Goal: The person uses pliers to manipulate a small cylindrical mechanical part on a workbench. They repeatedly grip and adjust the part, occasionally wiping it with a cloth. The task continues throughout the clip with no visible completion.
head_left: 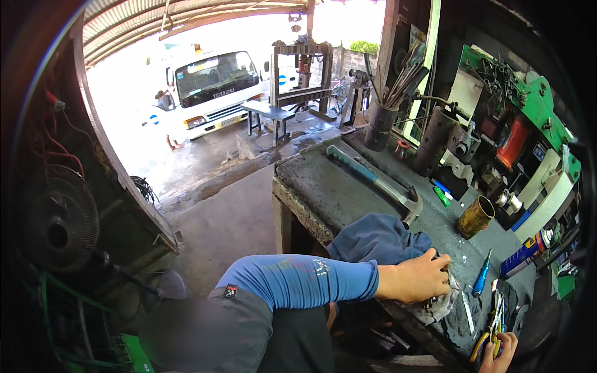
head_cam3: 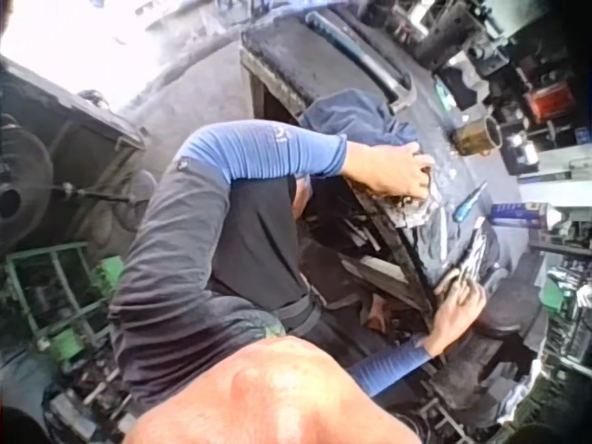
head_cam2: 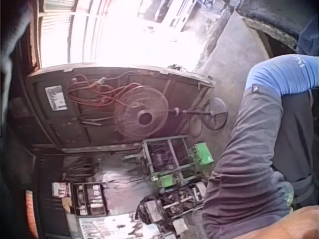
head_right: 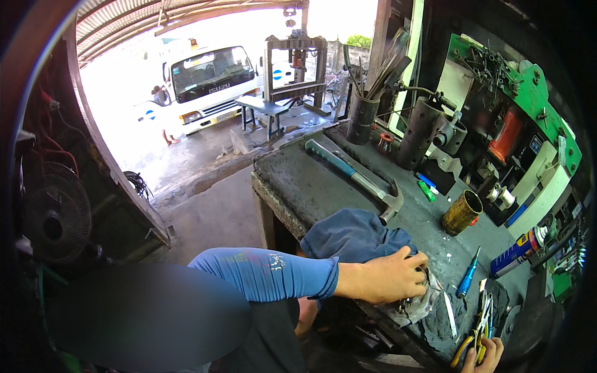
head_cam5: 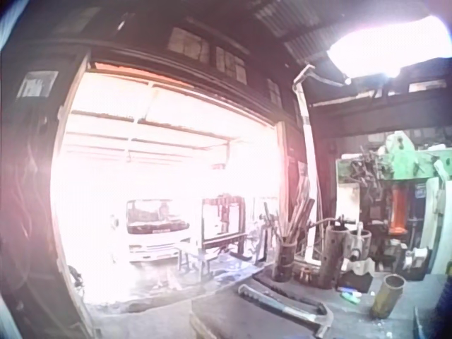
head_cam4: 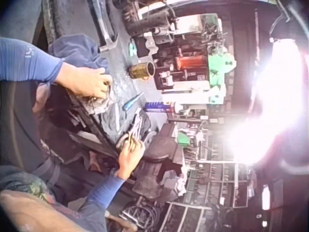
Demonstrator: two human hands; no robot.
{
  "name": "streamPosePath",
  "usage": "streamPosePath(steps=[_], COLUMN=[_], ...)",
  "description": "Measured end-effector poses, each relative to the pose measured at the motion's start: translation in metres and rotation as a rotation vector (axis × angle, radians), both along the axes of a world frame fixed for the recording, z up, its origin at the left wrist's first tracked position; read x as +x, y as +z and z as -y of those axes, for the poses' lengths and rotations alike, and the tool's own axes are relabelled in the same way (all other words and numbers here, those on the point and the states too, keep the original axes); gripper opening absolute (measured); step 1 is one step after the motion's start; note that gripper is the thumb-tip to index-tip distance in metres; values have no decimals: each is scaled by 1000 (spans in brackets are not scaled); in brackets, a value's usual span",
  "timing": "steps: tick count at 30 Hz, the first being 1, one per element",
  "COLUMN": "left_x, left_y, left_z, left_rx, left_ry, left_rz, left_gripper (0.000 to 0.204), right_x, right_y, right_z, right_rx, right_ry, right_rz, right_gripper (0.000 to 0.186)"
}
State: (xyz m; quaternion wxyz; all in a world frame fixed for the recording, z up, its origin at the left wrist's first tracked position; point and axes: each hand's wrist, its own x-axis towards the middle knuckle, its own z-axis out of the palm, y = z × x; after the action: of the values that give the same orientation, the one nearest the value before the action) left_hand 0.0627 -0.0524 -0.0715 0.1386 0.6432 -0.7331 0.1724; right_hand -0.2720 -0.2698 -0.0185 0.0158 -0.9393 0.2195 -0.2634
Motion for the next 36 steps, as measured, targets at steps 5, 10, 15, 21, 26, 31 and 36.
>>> streamPosePath(steps=[5,10,15,21,26,31,36], left_x=[19,10,4,7,9,5,18], left_y=[9,27,8,12,4,6,-27], left_z=[-8,-4,4,5,18,18,-5], left_rx=[-70,-103,-42,-93,-46,6,-58], left_ry=[27,42,28,-11,44,57,207], left_rz=[-456,-850,-877,-1019,-1066,-1059,-1064], left_gripper=[68,72,88,80,72,82,84], right_x=[-8,-12,-4,-20,-24,-21,-29], right_y=[34,13,-61,-16,-26,-41,52], right_z=[-75,-85,-115,-120,-111,-155,-163], right_rx=[801,1298,1151,944,1634,979,900], right_ry=[284,1401,676,594,1604,174,701], right_rz=[86,363,-299,-613,609,-230,-373], right_gripper=[31,36,40,55,41,46,58])
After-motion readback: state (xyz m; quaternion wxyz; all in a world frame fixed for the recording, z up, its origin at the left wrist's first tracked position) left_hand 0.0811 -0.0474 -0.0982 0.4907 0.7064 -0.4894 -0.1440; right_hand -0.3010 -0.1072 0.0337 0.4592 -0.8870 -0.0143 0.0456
